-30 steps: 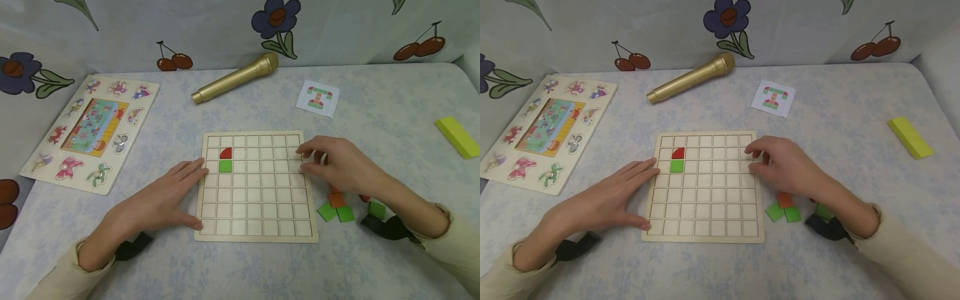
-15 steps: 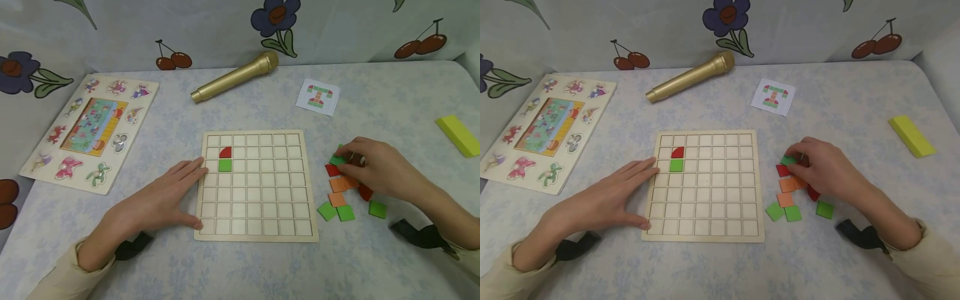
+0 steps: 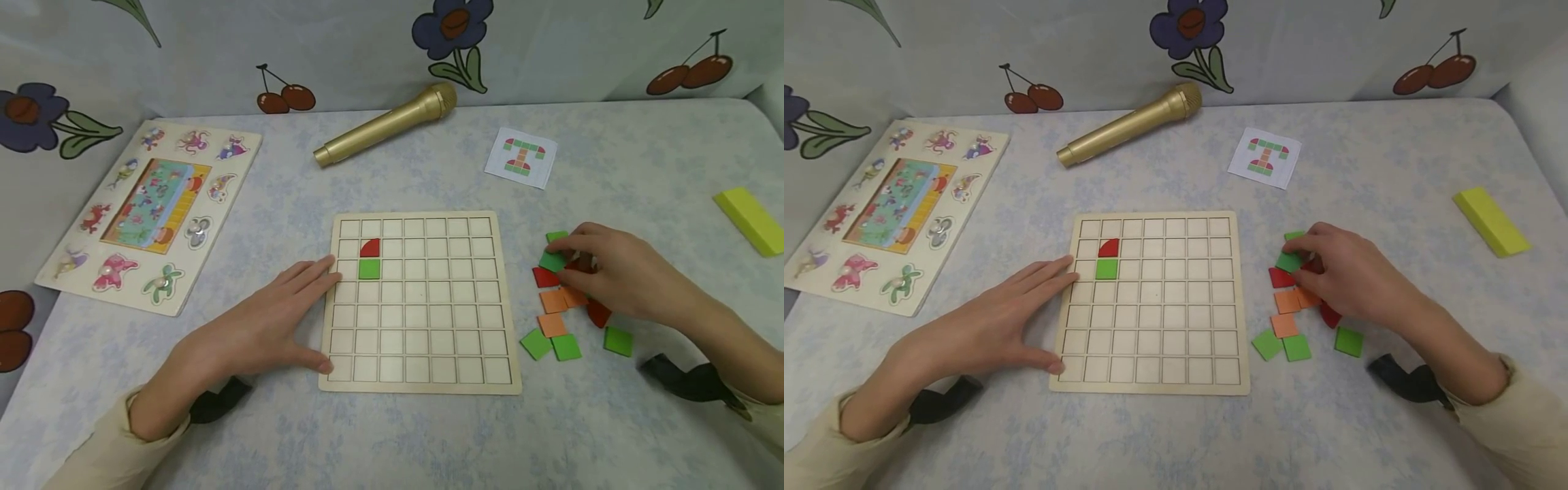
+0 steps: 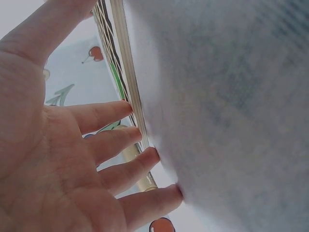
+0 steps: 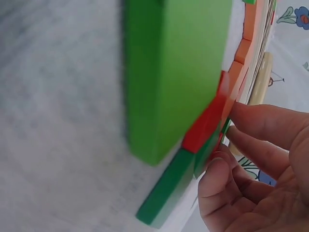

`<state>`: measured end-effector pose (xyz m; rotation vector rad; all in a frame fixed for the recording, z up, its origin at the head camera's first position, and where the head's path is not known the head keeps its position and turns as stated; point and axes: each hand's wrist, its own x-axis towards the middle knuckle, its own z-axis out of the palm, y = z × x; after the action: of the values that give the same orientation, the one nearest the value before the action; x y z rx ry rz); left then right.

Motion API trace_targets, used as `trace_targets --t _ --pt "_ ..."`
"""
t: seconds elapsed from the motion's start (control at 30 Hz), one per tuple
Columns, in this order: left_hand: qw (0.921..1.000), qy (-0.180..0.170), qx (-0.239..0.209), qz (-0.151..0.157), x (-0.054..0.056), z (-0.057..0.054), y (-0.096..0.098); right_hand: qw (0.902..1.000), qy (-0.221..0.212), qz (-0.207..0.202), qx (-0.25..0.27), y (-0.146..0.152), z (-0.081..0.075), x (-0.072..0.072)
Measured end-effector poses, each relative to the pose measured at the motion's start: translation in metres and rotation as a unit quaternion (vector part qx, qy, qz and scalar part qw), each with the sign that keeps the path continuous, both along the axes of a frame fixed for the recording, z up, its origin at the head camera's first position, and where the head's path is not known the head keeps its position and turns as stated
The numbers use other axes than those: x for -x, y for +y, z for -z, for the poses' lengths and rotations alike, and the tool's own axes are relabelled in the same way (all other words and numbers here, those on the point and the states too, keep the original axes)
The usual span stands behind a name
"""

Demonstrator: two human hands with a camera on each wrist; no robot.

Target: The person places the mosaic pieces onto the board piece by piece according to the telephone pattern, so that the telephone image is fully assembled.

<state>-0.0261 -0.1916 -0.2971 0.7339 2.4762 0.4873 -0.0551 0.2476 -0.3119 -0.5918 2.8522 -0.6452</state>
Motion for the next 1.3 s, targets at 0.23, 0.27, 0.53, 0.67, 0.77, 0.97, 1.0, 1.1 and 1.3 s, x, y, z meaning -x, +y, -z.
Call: trace_targets --t 0.23,0.27,0.53,0.67,0.77,0.97,1.0,1.1,1.3 --pt "1.0000 -0.005 0.002 -0.001 0.001 0.001 -0.001 0.9999 -0.001 -0.010 -0.006 -0.001 0.000 0.001" --pt "1.0000 -0.005 0.002 -0.001 0.001 0.001 -0.001 0.9999 0.004 -0.012 -0.005 -0.002 0.000 0.000" --pt "1.0000 -0.002 0.006 -0.001 0.000 0.002 -0.001 0.9988 0.046 -0.004 0.016 -0.011 -0.006 0.000" --pt "1.0000 -0.001 0.004 -0.001 0.000 0.002 -0.001 0.9971 0.064 -0.020 0.037 -0.022 -0.010 0.003" --pt "1.0000 0.001 0.003 0.000 0.000 0.002 -0.001 0.9958 0.066 -0.037 0.051 -0.035 -0.012 0.006" --pt "1.0000 0.003 -0.005 0.002 0.000 0.002 -0.002 0.9927 0.037 -0.073 0.089 -0.070 -0.019 0.015" --pt "1.0000 0.004 -0.006 0.002 0.000 0.002 -0.002 0.9917 0.031 -0.080 0.095 -0.076 -0.020 0.017" --pt "1.0000 0.003 -0.008 0.001 0.000 0.003 -0.001 0.9896 0.011 -0.095 0.107 -0.092 -0.022 0.021" --pt "1.0000 0.001 -0.003 -0.003 0.000 0.003 -0.001 0.9864 -0.008 -0.129 0.101 -0.122 -0.019 0.029"
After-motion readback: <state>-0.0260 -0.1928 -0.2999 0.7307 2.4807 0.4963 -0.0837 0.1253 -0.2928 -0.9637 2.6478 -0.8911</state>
